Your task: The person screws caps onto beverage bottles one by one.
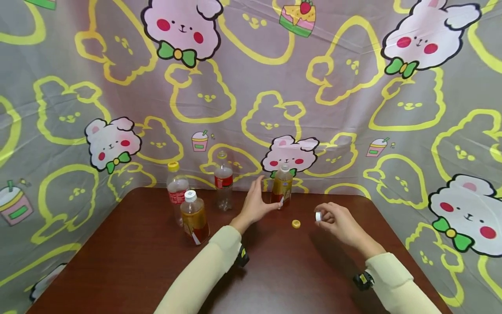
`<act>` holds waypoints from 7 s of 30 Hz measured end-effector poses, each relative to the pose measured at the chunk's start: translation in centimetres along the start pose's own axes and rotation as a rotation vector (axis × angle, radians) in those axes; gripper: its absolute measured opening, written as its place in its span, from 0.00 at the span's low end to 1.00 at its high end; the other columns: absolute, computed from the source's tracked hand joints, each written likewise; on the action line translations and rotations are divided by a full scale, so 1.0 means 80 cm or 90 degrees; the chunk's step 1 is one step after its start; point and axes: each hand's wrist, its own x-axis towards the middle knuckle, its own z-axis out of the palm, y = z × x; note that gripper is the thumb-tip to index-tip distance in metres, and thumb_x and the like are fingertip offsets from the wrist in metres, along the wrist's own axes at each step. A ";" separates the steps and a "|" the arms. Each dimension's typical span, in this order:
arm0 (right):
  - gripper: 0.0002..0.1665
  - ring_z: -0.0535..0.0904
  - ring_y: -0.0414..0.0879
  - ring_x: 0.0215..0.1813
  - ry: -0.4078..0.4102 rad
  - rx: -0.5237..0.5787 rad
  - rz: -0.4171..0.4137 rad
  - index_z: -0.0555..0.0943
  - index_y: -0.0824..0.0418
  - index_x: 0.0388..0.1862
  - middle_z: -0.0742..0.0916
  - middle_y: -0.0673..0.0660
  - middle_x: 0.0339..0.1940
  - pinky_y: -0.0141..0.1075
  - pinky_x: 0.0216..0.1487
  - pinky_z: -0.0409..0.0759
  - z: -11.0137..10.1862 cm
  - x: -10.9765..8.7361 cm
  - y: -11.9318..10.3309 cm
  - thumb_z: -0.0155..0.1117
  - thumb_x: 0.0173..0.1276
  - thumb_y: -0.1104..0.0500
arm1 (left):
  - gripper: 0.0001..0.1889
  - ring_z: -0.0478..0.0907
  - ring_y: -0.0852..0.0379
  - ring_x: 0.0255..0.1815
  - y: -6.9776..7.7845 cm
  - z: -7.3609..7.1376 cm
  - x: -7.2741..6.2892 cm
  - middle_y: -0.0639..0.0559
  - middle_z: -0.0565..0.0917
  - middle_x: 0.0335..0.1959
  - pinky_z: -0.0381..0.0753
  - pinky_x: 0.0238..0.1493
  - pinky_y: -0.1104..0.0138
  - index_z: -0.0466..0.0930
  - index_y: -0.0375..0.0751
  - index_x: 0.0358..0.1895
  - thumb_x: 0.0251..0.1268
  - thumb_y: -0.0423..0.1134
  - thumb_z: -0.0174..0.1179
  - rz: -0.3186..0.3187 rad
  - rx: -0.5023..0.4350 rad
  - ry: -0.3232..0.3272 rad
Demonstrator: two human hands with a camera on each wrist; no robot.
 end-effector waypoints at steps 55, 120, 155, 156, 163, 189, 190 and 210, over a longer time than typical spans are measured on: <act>0.17 0.85 0.45 0.40 0.073 0.099 -0.042 0.86 0.62 0.50 0.84 0.56 0.48 0.34 0.46 0.85 -0.010 0.031 -0.043 0.77 0.62 0.65 | 0.44 0.76 0.43 0.58 0.011 -0.039 -0.016 0.42 0.77 0.61 0.76 0.60 0.50 0.59 0.48 0.76 0.58 0.46 0.73 0.118 0.140 -0.070; 0.13 0.85 0.37 0.34 -0.061 0.150 -0.216 0.89 0.54 0.44 0.88 0.43 0.34 0.36 0.34 0.85 0.039 0.038 -0.094 0.80 0.59 0.61 | 0.42 0.72 0.53 0.57 0.016 -0.107 -0.124 0.52 0.76 0.62 0.72 0.58 0.46 0.64 0.57 0.78 0.60 0.44 0.74 0.178 0.151 -0.262; 0.08 0.77 0.37 0.31 -0.120 0.071 -0.140 0.81 0.52 0.45 0.84 0.42 0.30 0.32 0.33 0.79 0.052 0.033 -0.094 0.65 0.75 0.50 | 0.43 0.73 0.51 0.58 0.007 -0.099 -0.124 0.51 0.77 0.61 0.73 0.55 0.46 0.65 0.56 0.77 0.59 0.45 0.76 0.197 0.200 -0.220; 0.08 0.76 0.36 0.30 -0.122 0.048 -0.138 0.80 0.52 0.44 0.82 0.42 0.29 0.31 0.32 0.78 0.053 0.033 -0.095 0.64 0.76 0.50 | 0.43 0.73 0.50 0.58 0.008 -0.098 -0.124 0.51 0.77 0.60 0.74 0.54 0.46 0.65 0.56 0.77 0.59 0.45 0.76 0.201 0.204 -0.216; 0.14 0.73 0.35 0.28 -0.122 -0.095 -0.117 0.78 0.51 0.38 0.77 0.40 0.26 0.31 0.31 0.75 0.058 0.031 -0.101 0.55 0.81 0.45 | 0.42 0.73 0.51 0.59 0.007 -0.093 -0.127 0.53 0.76 0.62 0.73 0.56 0.47 0.64 0.56 0.78 0.60 0.46 0.75 0.182 0.207 -0.218; 0.09 0.68 0.34 0.22 -0.121 0.030 -0.112 0.80 0.49 0.35 0.75 0.40 0.20 0.29 0.22 0.70 0.047 0.028 -0.097 0.67 0.74 0.48 | 0.43 0.71 0.52 0.61 0.010 -0.094 -0.126 0.54 0.75 0.64 0.71 0.60 0.45 0.63 0.60 0.78 0.61 0.45 0.74 0.178 0.179 -0.238; 0.09 0.68 0.35 0.22 -0.118 0.029 -0.115 0.81 0.48 0.34 0.74 0.40 0.20 0.29 0.22 0.70 0.048 0.028 -0.096 0.66 0.74 0.48 | 0.43 0.71 0.52 0.61 0.010 -0.094 -0.126 0.54 0.75 0.64 0.71 0.60 0.45 0.63 0.60 0.78 0.61 0.46 0.74 0.179 0.177 -0.237; 0.10 0.80 0.36 0.30 -0.086 0.135 -0.201 0.85 0.53 0.49 0.88 0.44 0.32 0.32 0.31 0.81 0.045 0.025 -0.097 0.71 0.70 0.57 | 0.43 0.75 0.56 0.59 0.005 -0.095 -0.124 0.54 0.76 0.64 0.75 0.61 0.51 0.61 0.57 0.79 0.63 0.44 0.73 0.186 0.100 -0.288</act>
